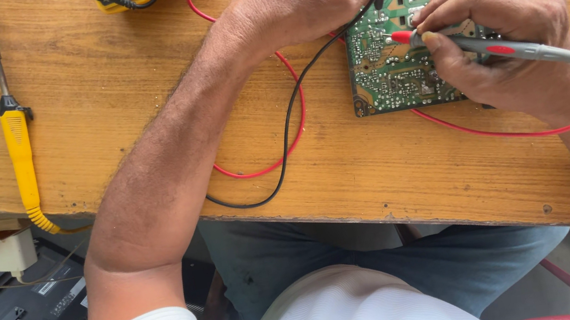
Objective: The person uses a multimeter to test various points on a green circuit board. They hold the red and black probes and touch them to different solder joints and traces across the board while seated at a wooden workbench.
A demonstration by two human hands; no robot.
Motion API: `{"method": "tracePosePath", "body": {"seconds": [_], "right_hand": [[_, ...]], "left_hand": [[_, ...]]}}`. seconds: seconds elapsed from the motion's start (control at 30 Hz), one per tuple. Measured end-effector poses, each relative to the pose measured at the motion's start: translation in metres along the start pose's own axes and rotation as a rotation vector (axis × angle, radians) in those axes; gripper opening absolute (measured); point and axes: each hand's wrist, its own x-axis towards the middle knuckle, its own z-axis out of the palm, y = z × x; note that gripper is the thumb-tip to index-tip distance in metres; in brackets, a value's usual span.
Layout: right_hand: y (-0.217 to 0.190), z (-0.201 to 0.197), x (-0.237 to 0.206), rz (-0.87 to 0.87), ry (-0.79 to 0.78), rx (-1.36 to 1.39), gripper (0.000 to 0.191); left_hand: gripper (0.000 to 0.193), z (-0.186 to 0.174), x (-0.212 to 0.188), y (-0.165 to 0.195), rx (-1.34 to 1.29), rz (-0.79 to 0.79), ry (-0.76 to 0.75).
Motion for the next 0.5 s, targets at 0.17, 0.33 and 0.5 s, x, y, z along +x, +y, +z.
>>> {"method": "tracePosePath", "body": {"seconds": [0.17, 0.33, 0.5], "right_hand": [[0.0005, 0.0003, -0.0005, 0.001, 0.004, -0.011, 0.008], [0.0010, 0.0003, -0.0009, 0.003, 0.000, -0.011, 0.008], [0.0013, 0.0015, -0.0013, 0.005, 0.003, -0.010, 0.008]], "left_hand": [[0.022, -0.0015, -0.0003, 0.0017, 0.006, -0.014, -0.007], [0.022, -0.0003, -0.0020, -0.0035, -0.020, 0.061, 0.007], [0.022, 0.0030, -0.0026, -0.0076, -0.045, 0.049, 0.003]]}}
